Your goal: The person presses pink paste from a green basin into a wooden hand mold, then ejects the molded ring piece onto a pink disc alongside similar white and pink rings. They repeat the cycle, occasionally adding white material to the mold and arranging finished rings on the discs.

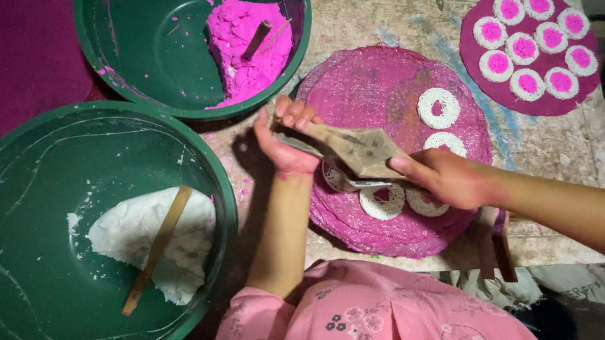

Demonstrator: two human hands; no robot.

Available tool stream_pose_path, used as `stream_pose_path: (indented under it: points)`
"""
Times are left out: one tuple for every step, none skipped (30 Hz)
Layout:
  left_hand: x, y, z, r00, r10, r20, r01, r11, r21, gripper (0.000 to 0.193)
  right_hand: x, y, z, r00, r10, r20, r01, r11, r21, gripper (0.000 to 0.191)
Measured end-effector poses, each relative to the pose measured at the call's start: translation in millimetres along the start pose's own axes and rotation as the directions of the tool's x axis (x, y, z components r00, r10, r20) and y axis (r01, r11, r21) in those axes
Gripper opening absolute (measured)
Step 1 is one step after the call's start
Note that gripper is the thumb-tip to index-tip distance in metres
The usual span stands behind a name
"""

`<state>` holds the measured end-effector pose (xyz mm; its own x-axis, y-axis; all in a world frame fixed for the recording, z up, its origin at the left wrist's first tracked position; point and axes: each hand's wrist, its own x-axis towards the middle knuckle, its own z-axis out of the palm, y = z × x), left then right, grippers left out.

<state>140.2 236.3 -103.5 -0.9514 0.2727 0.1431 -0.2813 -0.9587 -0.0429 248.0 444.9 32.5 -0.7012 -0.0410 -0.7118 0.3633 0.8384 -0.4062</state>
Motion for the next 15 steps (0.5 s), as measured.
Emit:
stream_pose_path:
  points:
    - [1.1, -5.7, -1.0, 1.000, 0.000, -0.016, 0.000, 1.000, 0.000, 0.028, -0.6, 2.4, -2.6, 1.000, 0.013, -0.014, -0.014, 1.000, -0.021, 0.082]
    - [2.7, -10.7, -1.6, 0.999, -0.001, -0.034, 0.001, 1.000, 0.000, 0.025, -0.8, 5.4, -5.3, 0.999, 0.027, -0.027, -0.028, 0.999, -0.041, 0.083]
    - [5.3, -14.5, -1.6, 0.999, 0.000, -0.040, 0.000, 1.000, 0.008, 0.024, -0.6, 8.3, -7.4, 0.997, -0.014, -0.070, 0.010, 0.998, -0.064, 0.082]
    - [9.5, -17.7, -0.8, 0.999, 0.002, -0.044, -0.002, 1.000, 0.017, 0.023, 0.7, 11.1, -9.5, 0.992, -0.058, -0.112, 0.048, 0.995, -0.090, 0.080]
    - [14.2, -18.6, 0.7, 0.999, 0.005, -0.047, -0.004, 1.000, 0.027, 0.022, 2.4, 13.3, -10.6, 0.982, -0.105, -0.154, 0.087, 0.989, -0.118, 0.079]
    - [18.9, -18.4, 2.8, 1.000, 0.000, -0.025, 0.001, 1.000, 0.029, 0.024, 4.4, 15.3, -11.1, 0.977, -0.116, -0.178, 0.090, 0.985, -0.149, 0.077]
    - [23.4, -16.4, 5.4, 1.000, -0.006, -0.006, 0.006, 0.999, 0.031, 0.025, 7.1, 16.2, -10.3, 0.971, -0.128, -0.200, 0.092, 0.979, -0.179, 0.075]
    - [27.0, -13.8, 8.3, 1.000, -0.011, 0.013, 0.010, 0.999, 0.033, 0.027, 9.9, 16.7, -8.9, 0.965, -0.139, -0.221, 0.093, 0.973, -0.210, 0.073]
    - [30.0, -9.9, 11.4, 0.999, -0.021, 0.034, 0.019, 0.999, 0.031, 0.027, 13.1, 16.1, -6.4, 0.951, -0.196, -0.241, 0.154, 0.971, -0.182, 0.071]
    - [32.2, -5.1, 15.4, 0.998, -0.031, 0.054, 0.030, 0.999, 0.030, 0.027, 16.6, 14.8, -3.1, 0.932, -0.250, -0.262, 0.215, 0.964, -0.154, 0.070]
    - [32.7, -0.5, 18.7, 0.996, -0.041, 0.073, 0.039, 0.999, 0.029, 0.027, 19.6, 13.0, 0.6, 0.910, -0.302, -0.285, 0.277, 0.952, -0.127, 0.069]
    - [32.3, 4.2, 20.3, 0.996, -0.032, 0.080, 0.027, 0.998, 0.057, 0.028, 23.0, 10.7, 4.4, 0.919, -0.281, -0.277, 0.253, 0.958, -0.134, 0.068]
    - [31.3, 9.2, 21.6, 0.996, -0.021, 0.087, 0.014, 0.996, 0.085, 0.029, 26.4, 7.8, 8.4, 0.928, -0.260, -0.268, 0.229, 0.963, -0.142, 0.066]
    - [29.4, 13.4, 22.6, 0.996, -0.009, 0.093, -0.002, 0.994, 0.113, 0.030, 28.7, 5.5, 11.7, 0.936, -0.240, -0.258, 0.206, 0.967, -0.151, 0.065]
    - [26.5, 17.0, 23.1, 0.997, -0.005, 0.079, -0.004, 0.994, 0.113, 0.029, 29.9, 3.5, 14.9, 0.939, -0.243, -0.242, 0.214, 0.967, -0.139, 0.064]
